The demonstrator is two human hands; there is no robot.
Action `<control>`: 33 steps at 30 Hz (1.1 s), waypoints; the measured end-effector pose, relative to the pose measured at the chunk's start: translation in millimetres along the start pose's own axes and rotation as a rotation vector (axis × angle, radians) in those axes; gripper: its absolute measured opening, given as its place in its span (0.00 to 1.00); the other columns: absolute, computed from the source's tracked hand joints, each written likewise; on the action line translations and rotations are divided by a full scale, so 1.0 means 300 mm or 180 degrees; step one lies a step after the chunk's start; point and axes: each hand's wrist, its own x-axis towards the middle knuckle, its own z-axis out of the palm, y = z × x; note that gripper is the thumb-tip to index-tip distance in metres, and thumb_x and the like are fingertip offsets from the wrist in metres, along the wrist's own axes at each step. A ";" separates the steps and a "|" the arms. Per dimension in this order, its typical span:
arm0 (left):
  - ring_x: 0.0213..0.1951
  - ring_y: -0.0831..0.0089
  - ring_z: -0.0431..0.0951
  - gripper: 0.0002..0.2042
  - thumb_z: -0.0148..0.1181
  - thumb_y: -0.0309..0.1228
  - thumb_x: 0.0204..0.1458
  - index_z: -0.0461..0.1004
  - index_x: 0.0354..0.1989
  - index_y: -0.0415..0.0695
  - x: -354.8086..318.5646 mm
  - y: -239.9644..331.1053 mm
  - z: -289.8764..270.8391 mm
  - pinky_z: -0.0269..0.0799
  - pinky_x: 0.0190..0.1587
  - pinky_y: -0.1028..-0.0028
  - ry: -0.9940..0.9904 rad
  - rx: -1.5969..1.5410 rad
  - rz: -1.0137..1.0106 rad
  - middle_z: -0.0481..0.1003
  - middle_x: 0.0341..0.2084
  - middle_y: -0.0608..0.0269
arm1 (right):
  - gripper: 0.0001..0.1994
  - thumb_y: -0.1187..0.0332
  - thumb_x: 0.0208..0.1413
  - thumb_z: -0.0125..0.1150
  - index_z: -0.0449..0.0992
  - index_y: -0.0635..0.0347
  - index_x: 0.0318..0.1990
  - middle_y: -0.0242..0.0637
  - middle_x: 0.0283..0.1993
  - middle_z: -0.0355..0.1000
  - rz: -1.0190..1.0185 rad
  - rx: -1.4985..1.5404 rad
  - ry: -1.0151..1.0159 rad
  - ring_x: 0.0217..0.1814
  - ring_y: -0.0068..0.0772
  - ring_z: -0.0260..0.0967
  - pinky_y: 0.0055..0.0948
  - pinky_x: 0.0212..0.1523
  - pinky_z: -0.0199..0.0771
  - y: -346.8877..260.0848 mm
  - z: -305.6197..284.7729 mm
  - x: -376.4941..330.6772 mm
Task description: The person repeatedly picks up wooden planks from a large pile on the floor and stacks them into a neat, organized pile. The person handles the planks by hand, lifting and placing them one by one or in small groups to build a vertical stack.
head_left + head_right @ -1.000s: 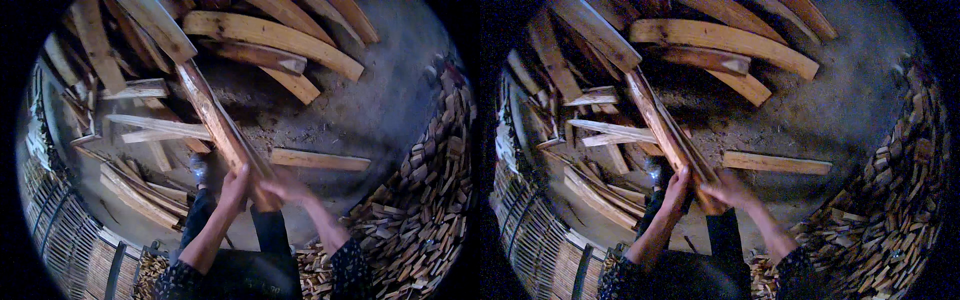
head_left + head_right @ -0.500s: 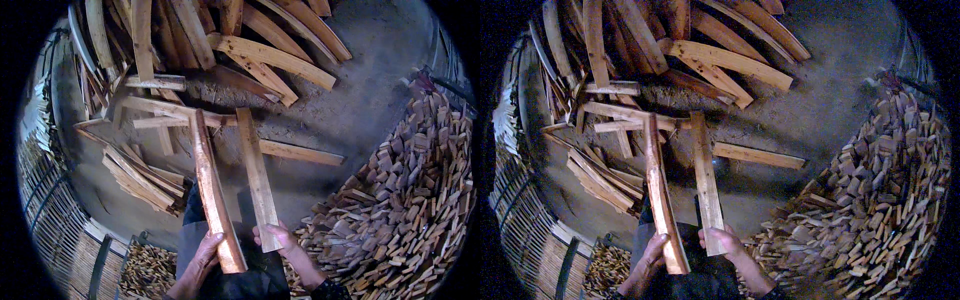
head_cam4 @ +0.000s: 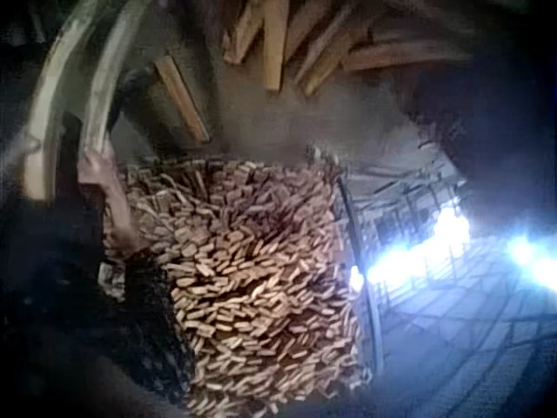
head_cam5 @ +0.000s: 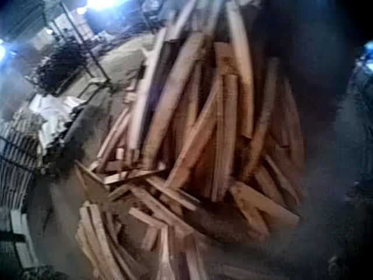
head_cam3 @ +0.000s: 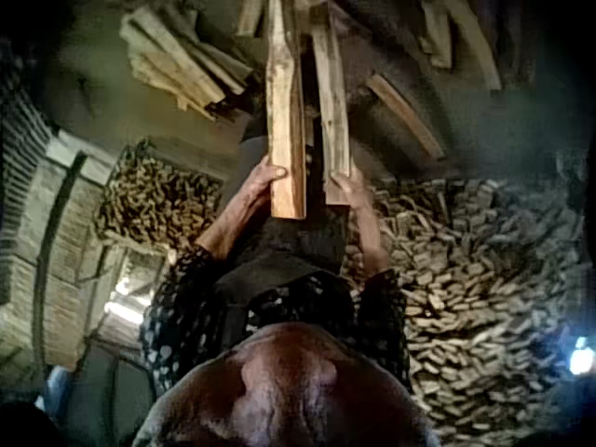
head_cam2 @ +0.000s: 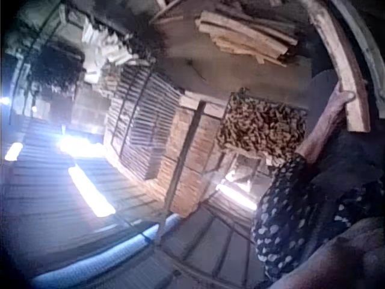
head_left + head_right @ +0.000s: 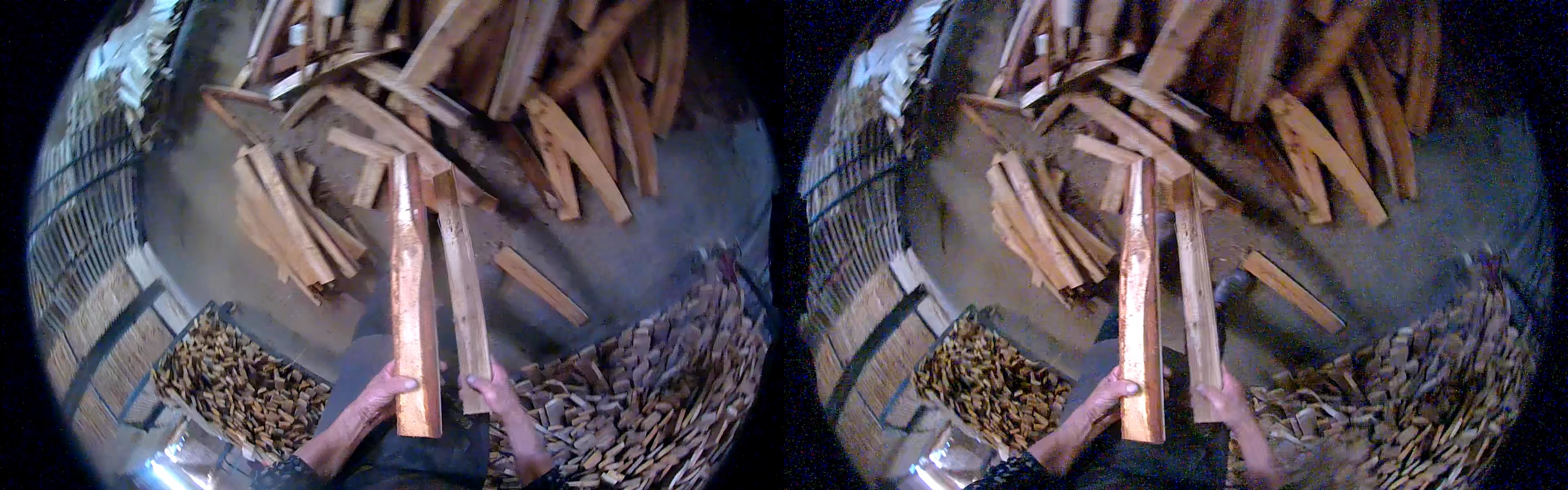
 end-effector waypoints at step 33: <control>0.40 0.72 0.71 0.18 0.52 0.28 0.49 0.62 0.49 0.39 0.383 -0.083 -0.247 0.65 0.44 0.75 0.0537 0.2636 0.0581 0.71 0.37 0.58 | 0.22 0.66 0.45 0.57 0.63 0.65 0.48 0.42 0.40 0.68 -0.0611 -0.2327 0.2868 0.41 0.36 0.66 0.32 0.45 0.64 0.059 -0.675 0.306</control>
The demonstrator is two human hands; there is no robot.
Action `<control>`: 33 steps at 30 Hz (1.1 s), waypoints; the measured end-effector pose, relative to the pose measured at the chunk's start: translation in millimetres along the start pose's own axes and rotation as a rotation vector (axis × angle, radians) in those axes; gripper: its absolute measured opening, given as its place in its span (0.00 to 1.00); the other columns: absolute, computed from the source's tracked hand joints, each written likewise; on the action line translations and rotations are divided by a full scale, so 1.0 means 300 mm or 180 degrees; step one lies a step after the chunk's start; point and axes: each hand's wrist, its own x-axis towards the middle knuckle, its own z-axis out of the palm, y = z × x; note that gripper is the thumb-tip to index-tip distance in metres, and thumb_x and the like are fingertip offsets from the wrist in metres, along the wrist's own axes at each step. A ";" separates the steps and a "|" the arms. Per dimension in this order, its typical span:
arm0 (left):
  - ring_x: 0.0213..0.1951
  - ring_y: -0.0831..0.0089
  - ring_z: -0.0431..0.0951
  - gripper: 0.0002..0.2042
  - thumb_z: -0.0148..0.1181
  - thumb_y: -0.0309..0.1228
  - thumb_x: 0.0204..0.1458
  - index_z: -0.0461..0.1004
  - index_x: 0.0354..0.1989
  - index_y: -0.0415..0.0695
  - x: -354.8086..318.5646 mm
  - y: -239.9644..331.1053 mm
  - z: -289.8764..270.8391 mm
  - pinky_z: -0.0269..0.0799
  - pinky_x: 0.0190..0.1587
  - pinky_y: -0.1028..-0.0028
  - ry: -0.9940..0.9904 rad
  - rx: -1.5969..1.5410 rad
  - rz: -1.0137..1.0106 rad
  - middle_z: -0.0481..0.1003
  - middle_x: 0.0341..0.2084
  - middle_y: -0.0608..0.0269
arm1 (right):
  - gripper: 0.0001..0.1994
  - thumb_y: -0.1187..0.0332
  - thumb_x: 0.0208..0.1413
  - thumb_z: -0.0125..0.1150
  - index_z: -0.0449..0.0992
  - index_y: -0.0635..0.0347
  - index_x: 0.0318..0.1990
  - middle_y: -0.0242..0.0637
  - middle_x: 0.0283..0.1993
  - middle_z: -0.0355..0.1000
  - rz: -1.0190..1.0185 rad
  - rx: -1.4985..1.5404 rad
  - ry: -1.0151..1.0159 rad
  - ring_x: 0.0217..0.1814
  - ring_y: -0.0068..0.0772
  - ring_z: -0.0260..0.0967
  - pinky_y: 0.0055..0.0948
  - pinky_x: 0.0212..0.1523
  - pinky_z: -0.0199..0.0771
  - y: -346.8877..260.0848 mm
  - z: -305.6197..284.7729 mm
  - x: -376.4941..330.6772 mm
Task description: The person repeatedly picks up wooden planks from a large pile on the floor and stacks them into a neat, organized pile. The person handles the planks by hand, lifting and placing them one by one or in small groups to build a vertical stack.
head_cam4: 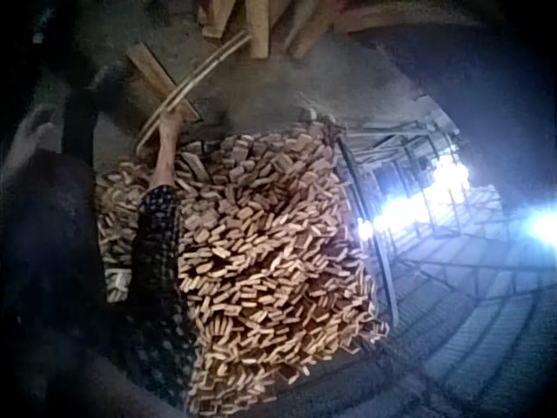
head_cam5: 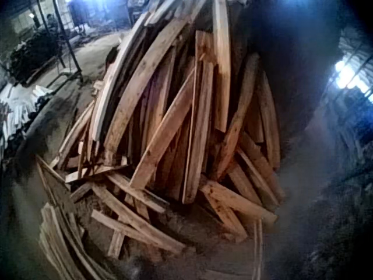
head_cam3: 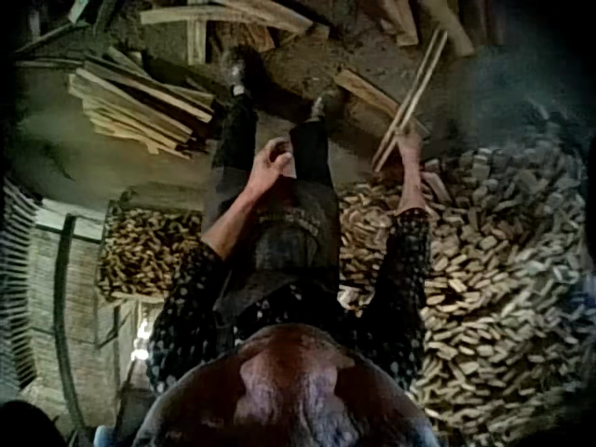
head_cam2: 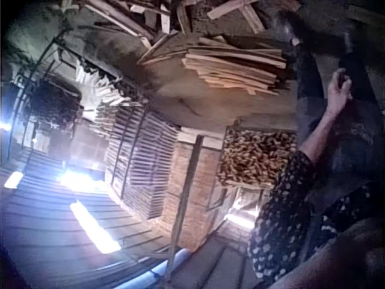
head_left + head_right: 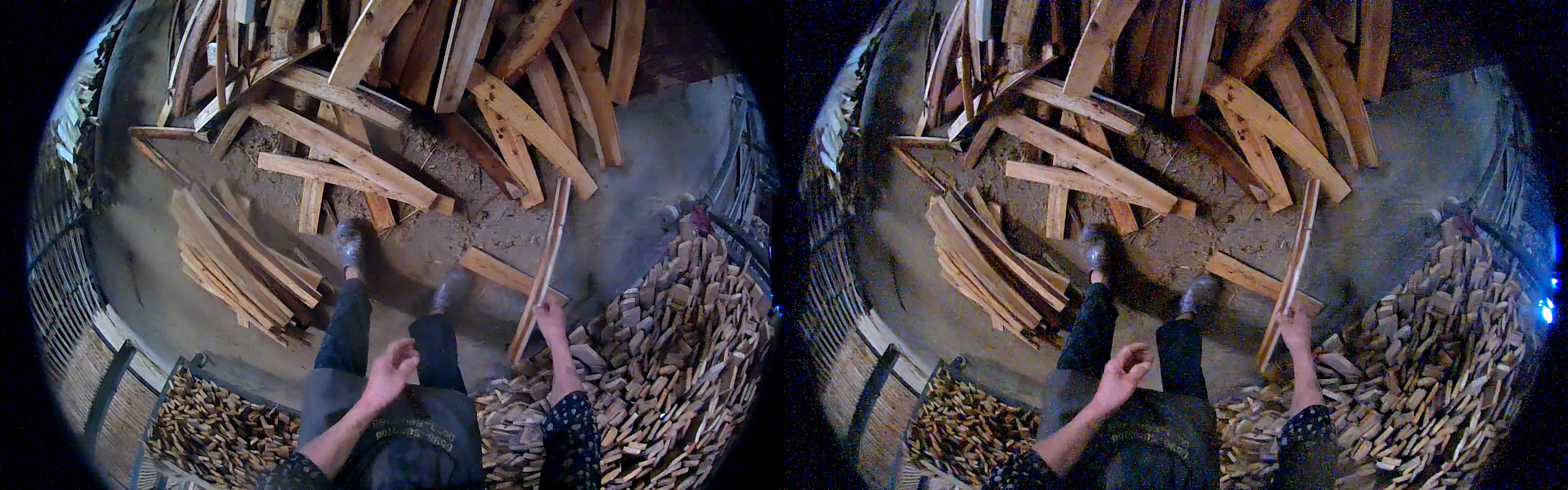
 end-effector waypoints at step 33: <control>0.29 0.71 0.72 0.14 0.56 0.32 0.46 0.65 0.40 0.40 0.129 0.075 -0.763 0.72 0.32 0.71 0.2478 -0.2051 0.0337 0.71 0.27 0.61 | 0.36 0.62 0.39 0.63 0.55 0.65 0.56 0.52 0.56 0.56 -0.1492 -0.0779 -0.1008 0.58 0.49 0.53 0.37 0.58 0.52 -0.662 0.794 0.200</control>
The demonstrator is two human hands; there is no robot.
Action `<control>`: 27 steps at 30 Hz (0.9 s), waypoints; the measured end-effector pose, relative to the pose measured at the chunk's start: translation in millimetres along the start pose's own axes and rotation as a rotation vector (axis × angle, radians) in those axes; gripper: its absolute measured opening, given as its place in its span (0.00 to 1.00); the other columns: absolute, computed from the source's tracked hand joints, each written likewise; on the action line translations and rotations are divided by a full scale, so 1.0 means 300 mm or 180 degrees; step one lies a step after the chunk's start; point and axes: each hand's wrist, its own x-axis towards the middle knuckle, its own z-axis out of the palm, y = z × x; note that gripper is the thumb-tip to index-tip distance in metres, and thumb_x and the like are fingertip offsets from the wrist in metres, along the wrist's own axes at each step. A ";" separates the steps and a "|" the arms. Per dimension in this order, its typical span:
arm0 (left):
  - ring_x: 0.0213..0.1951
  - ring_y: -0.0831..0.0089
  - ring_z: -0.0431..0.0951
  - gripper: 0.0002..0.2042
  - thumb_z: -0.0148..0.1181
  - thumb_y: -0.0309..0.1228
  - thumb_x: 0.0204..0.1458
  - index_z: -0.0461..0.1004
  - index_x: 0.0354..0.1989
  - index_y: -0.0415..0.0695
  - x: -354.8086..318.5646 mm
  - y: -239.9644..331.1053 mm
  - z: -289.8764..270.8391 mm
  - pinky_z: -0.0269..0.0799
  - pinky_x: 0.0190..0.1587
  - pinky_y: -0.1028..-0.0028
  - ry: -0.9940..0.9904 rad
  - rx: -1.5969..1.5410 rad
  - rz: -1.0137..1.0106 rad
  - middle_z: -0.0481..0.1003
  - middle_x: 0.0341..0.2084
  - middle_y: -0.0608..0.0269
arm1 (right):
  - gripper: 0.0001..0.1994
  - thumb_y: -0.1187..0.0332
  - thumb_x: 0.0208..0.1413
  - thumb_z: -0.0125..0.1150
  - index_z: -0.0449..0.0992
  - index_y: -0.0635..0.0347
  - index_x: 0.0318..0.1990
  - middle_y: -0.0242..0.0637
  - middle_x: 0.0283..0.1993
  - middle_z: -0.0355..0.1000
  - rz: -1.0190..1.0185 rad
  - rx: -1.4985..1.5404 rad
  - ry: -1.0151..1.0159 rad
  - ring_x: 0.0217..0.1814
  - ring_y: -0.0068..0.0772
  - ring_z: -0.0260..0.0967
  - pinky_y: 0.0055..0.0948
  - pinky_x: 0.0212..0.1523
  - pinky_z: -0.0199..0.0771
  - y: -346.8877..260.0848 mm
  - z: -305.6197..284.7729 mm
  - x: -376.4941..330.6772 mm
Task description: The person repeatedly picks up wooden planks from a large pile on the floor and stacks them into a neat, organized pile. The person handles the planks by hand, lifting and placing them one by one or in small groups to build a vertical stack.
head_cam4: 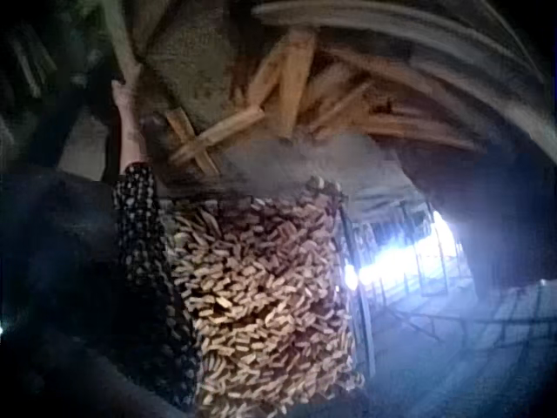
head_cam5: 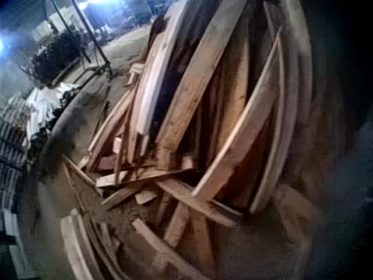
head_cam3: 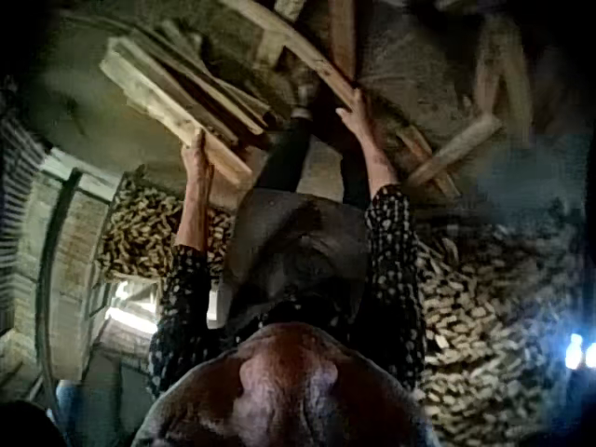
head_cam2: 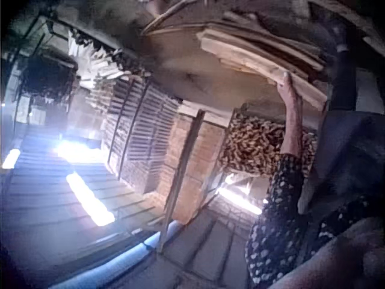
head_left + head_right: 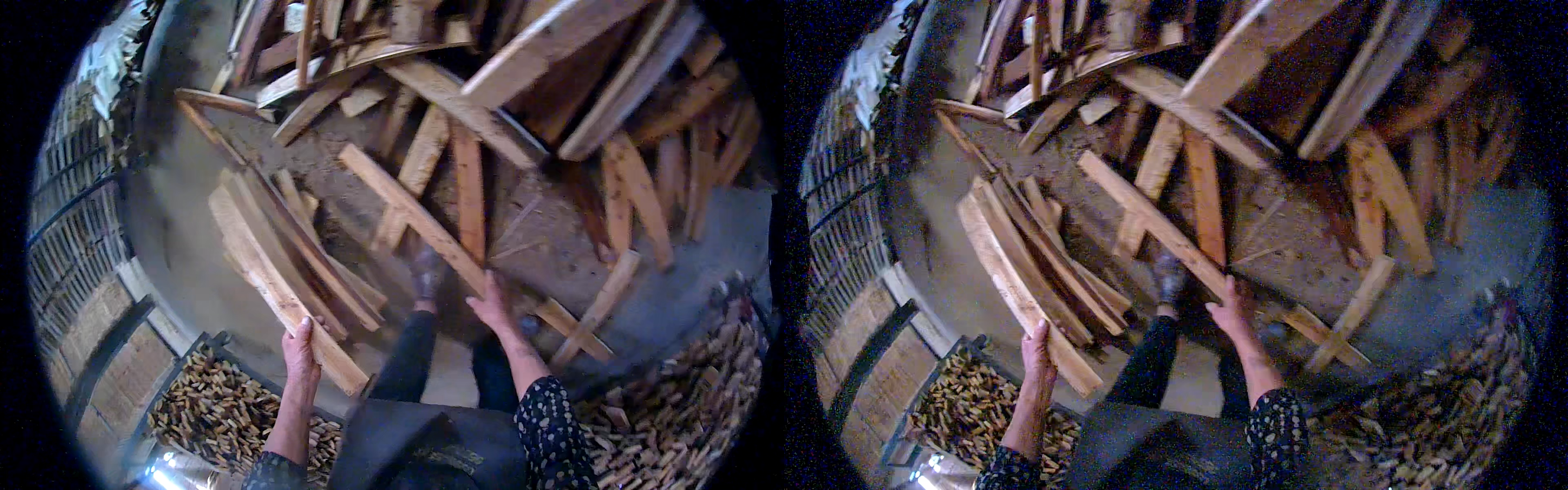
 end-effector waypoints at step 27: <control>0.41 0.69 0.71 0.18 0.55 0.30 0.45 0.67 0.45 0.36 0.200 -0.091 0.307 0.66 0.44 0.73 -0.1160 0.1948 0.0774 0.71 0.39 0.55 | 0.27 0.70 0.42 0.59 0.60 0.61 0.52 0.42 0.42 0.68 0.0166 0.1476 0.0568 0.42 0.31 0.68 0.29 0.42 0.69 -0.536 -0.274 0.118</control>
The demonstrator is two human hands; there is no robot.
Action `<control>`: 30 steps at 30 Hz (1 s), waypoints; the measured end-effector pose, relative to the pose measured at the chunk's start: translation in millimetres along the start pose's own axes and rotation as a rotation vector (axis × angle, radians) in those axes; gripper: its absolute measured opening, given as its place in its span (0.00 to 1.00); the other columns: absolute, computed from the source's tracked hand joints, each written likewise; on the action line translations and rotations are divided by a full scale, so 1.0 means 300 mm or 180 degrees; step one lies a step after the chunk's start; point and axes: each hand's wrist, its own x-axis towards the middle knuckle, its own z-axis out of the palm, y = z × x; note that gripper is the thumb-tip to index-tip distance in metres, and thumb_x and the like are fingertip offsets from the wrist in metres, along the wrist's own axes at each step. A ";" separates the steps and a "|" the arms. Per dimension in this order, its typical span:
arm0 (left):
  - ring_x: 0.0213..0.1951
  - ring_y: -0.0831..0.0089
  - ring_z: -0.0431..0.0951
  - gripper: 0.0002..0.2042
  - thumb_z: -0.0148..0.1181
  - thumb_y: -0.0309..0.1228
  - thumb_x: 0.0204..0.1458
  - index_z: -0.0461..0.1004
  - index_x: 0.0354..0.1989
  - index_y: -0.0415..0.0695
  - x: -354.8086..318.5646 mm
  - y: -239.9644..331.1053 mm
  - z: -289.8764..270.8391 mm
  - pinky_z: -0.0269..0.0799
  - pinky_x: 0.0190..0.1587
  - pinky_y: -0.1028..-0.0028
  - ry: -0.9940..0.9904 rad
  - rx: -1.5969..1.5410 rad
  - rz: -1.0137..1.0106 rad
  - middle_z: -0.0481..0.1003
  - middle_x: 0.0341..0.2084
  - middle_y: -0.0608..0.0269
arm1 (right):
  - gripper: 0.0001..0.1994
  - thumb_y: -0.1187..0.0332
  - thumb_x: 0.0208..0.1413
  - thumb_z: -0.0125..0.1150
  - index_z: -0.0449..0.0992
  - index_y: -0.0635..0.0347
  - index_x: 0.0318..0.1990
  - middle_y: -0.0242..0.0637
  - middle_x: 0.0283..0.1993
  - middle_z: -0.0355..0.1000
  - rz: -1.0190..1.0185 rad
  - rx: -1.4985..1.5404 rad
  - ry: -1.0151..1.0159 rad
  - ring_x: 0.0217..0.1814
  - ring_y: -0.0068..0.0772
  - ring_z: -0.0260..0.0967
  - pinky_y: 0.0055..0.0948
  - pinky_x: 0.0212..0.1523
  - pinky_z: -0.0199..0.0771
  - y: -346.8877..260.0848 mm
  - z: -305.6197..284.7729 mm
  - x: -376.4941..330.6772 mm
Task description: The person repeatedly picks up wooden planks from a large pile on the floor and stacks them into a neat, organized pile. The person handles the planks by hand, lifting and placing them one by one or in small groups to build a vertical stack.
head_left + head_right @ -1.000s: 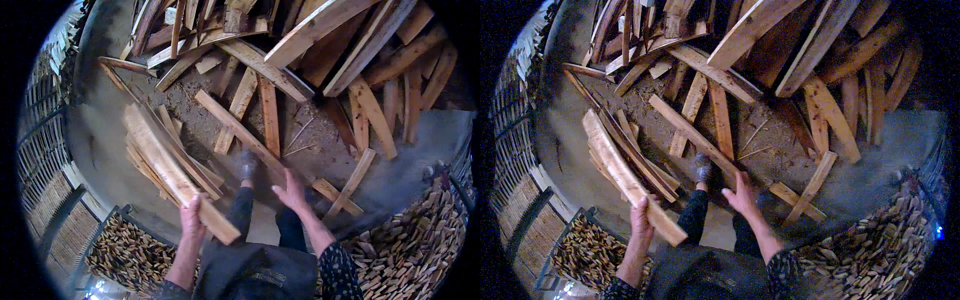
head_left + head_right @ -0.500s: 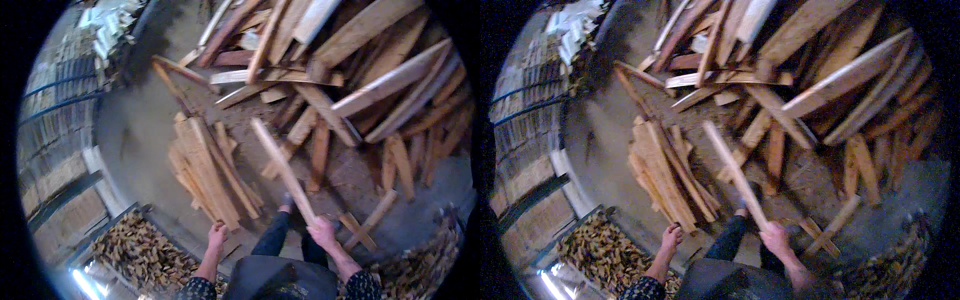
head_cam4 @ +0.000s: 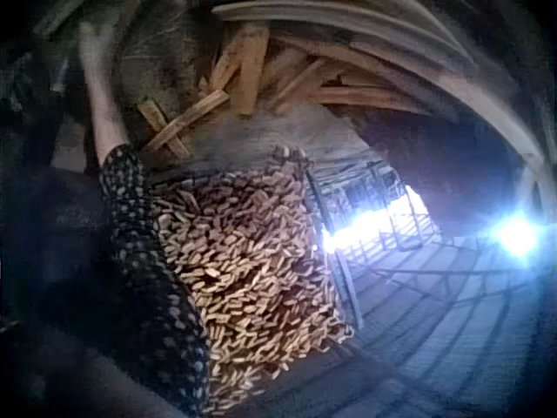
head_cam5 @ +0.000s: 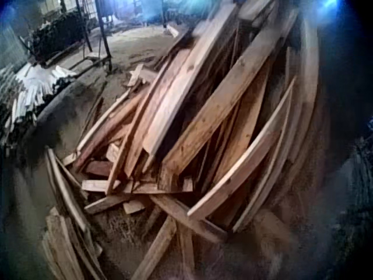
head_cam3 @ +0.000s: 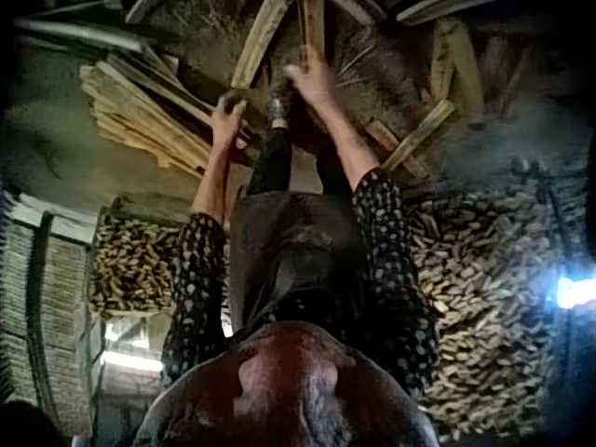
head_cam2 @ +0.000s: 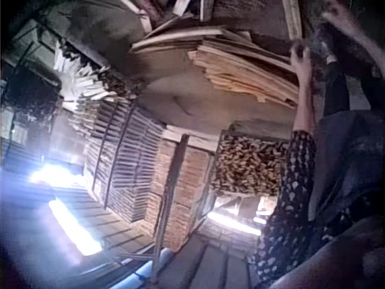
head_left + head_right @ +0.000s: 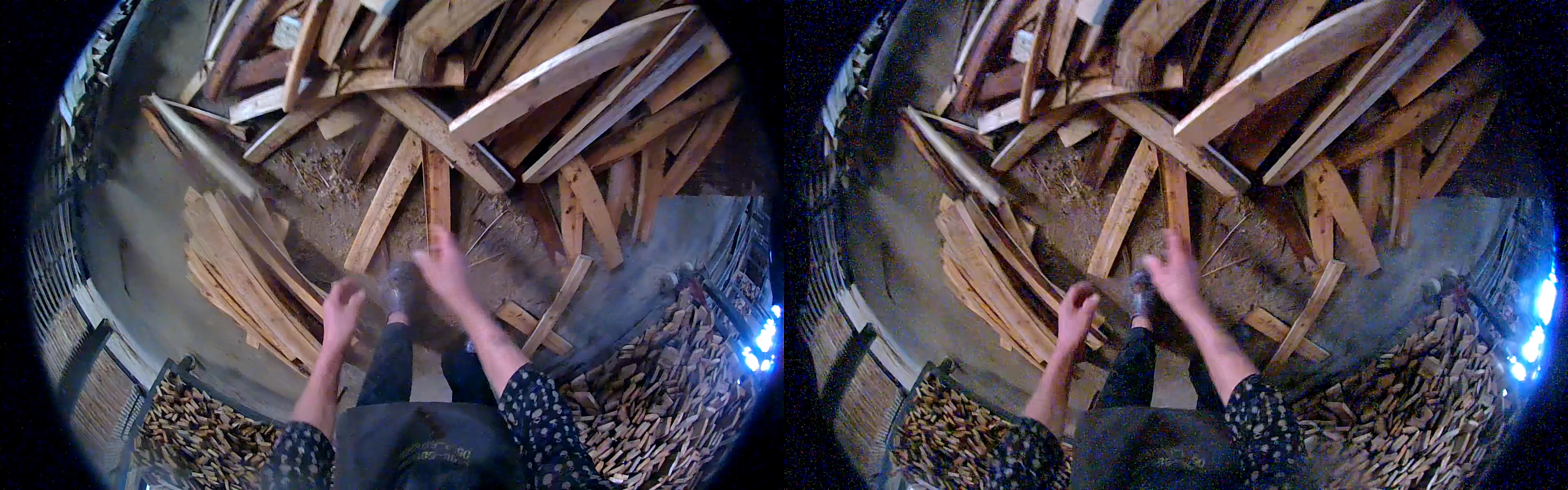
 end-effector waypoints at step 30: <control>0.39 0.73 0.69 0.21 0.57 0.32 0.46 0.59 0.45 0.36 -0.654 0.199 0.289 0.68 0.40 0.74 -0.0860 -0.1236 -0.1420 0.69 0.36 0.55 | 0.22 0.73 0.55 0.43 0.51 0.63 0.57 0.41 0.52 0.59 0.0676 0.1759 -0.0662 0.56 0.27 0.55 0.26 0.54 0.57 0.359 -0.072 -0.858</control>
